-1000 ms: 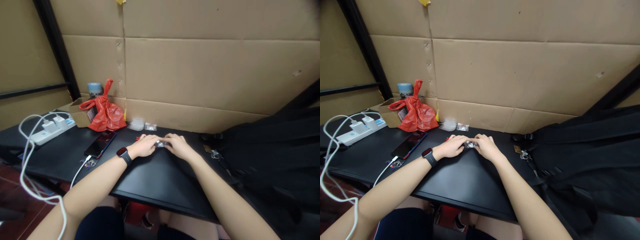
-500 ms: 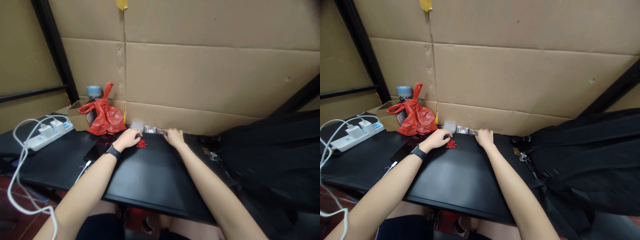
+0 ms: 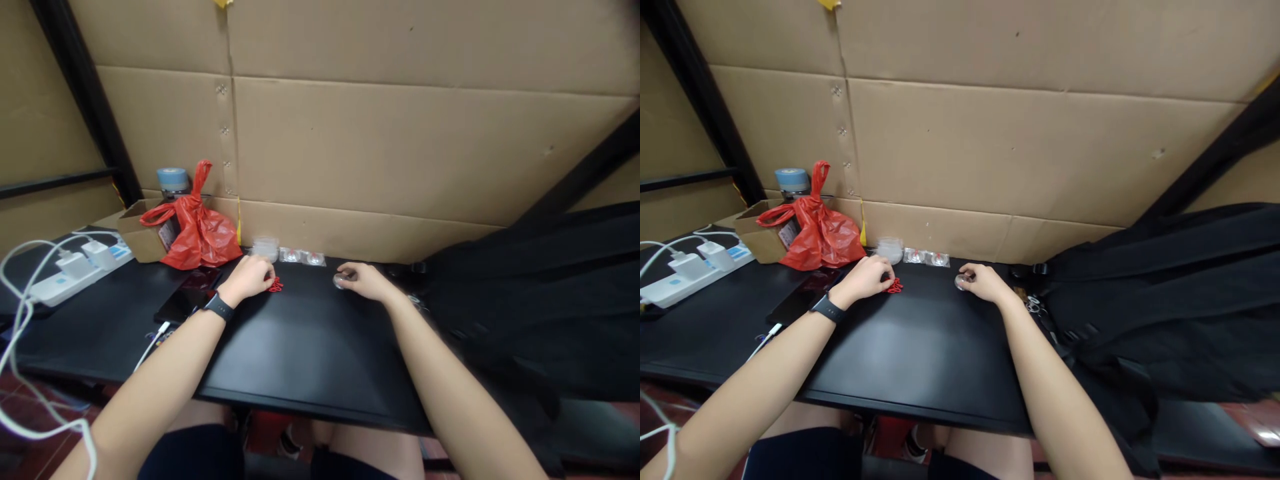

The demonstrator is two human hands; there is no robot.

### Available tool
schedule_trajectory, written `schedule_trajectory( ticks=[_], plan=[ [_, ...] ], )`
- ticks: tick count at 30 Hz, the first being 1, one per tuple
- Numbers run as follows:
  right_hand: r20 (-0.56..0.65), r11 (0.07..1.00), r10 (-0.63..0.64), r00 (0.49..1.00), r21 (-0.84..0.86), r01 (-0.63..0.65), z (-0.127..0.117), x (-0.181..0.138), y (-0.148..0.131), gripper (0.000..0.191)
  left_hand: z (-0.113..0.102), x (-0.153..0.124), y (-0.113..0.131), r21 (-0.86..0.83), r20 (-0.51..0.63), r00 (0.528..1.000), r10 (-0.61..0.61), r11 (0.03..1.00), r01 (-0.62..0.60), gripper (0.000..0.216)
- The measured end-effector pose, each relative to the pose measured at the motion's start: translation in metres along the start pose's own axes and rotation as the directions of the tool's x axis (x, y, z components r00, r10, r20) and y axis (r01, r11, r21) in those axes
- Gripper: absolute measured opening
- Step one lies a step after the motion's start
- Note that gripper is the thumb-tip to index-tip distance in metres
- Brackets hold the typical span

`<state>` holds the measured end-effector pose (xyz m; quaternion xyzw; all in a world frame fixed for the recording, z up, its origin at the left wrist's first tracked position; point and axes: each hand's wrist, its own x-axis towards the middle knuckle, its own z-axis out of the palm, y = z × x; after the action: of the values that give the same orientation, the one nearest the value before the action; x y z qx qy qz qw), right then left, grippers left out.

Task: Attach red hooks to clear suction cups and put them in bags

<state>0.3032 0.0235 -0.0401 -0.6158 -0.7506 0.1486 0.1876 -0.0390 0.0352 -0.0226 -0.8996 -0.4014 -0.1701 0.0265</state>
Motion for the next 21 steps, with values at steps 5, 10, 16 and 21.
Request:
schedule_trajectory(
  ticks=[5,10,16,21],
  plan=[
    [-0.064,0.998,-0.007,0.998,-0.064,0.003,0.002,-0.005,-0.006,0.034,-0.001,-0.001,0.003,-0.039,-0.081,0.997,0.008,0.999,-0.011,0.015],
    [-0.133,1.000,-0.010,0.991,-0.016,0.008,0.001,-0.009,-0.005,0.029,-0.001,0.003,0.009,-0.238,-0.168,0.986,-0.009,0.971,-0.032,0.010],
    [-0.288,0.962,-0.137,0.948,0.189,0.196,0.000,-0.015,-0.030,0.032,0.001,0.007,0.025,-0.379,-0.288,0.957,-0.044,0.923,-0.072,0.009],
    [-0.361,0.795,-0.285,0.888,0.429,0.429,0.011,-0.030,-0.080,0.038,0.003,0.006,0.042,-0.518,-0.283,0.945,-0.167,0.855,-0.004,0.013]
  ],
)
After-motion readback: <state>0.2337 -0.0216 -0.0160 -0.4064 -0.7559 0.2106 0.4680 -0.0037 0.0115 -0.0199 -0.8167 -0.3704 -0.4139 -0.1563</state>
